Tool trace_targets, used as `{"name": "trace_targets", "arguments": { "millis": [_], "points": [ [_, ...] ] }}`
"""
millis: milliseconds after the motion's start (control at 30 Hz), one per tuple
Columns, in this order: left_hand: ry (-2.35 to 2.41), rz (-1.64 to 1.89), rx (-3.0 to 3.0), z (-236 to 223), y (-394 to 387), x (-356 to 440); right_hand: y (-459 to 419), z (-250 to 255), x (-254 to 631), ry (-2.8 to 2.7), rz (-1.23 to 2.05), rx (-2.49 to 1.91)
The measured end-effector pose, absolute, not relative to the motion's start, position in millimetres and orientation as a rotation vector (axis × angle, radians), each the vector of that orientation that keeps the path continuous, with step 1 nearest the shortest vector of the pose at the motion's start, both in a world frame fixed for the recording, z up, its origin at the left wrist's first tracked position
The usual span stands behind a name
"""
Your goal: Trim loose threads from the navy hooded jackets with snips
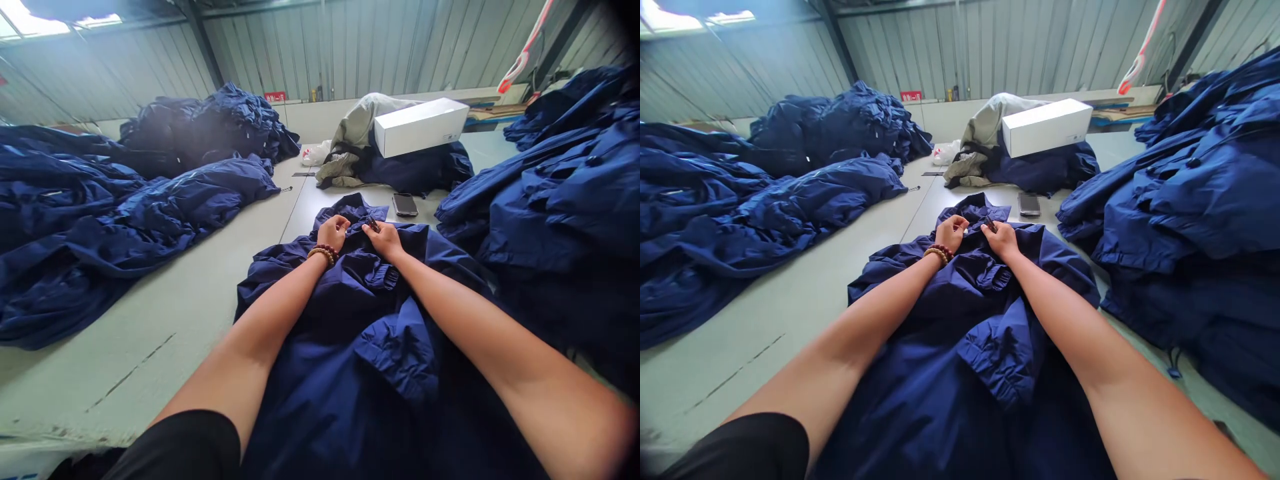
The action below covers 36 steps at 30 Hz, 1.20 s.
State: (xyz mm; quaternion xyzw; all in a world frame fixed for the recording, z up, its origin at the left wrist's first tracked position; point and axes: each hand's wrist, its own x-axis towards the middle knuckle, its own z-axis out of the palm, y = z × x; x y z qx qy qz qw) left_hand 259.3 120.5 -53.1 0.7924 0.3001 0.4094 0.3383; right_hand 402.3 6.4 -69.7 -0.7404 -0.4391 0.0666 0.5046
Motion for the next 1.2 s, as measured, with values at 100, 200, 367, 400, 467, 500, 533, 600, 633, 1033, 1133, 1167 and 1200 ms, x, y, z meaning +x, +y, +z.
{"name": "trace_targets", "arguments": {
  "millis": [100, 200, 367, 400, 467, 500, 533, 600, 633, 1033, 1133, 1167, 1200],
  "points": [
    [0.805, 1.111, 2.118, -35.9, 103.2, 248.5, -6.2, -58.6, 398.3, -1.001, 0.151, -1.865],
    [0.776, 1.101, 2.146, -17.1, 71.7, 228.7, -34.0, -40.5, 390.3, -0.955, 0.075, -1.890],
    [0.641, 0.926, 1.994, 1.0, -35.1, 166.6, -137.0, 0.7, 343.7, -1.112, 0.142, -1.662],
    [0.595, 0.888, 1.953, 2.3, -64.8, 148.3, -168.8, 6.9, 327.8, -1.154, 0.218, -1.581],
    [0.456, 0.813, 1.929, 1.4, -126.8, 107.6, -239.0, 11.7, 291.5, -1.164, 0.364, -1.483],
    [0.386, 0.767, 1.965, -1.8, -156.9, 86.5, -274.5, 8.9, 272.3, -1.147, 0.416, -1.469],
    [0.310, 0.705, 2.003, -7.4, -185.1, 65.9, -308.4, 2.1, 253.2, -1.134, 0.467, -1.466],
    [0.245, 0.618, 2.013, -27.5, -232.6, 29.0, -366.3, -23.5, 218.2, -1.115, 0.612, -1.492],
    [0.262, 0.586, 2.023, -41.6, -251.3, 13.6, -389.2, -41.2, 203.1, -1.100, 0.691, -1.503],
    [0.503, 0.522, 2.269, -147.9, -302.3, -40.6, -461.0, -170.9, 131.6, -0.745, 0.955, -1.723],
    [0.486, 0.510, 2.317, -150.5, -304.0, -40.9, -462.7, -178.9, 131.7, -0.746, 0.917, -1.745],
    [0.497, 0.514, 2.322, -150.0, -304.5, -41.8, -463.6, -181.1, 132.5, -0.745, 0.892, -1.755],
    [0.514, 0.520, 2.323, -148.1, -304.6, -43.1, -464.7, -182.8, 133.7, -0.738, 0.857, -1.765]
  ]
}}
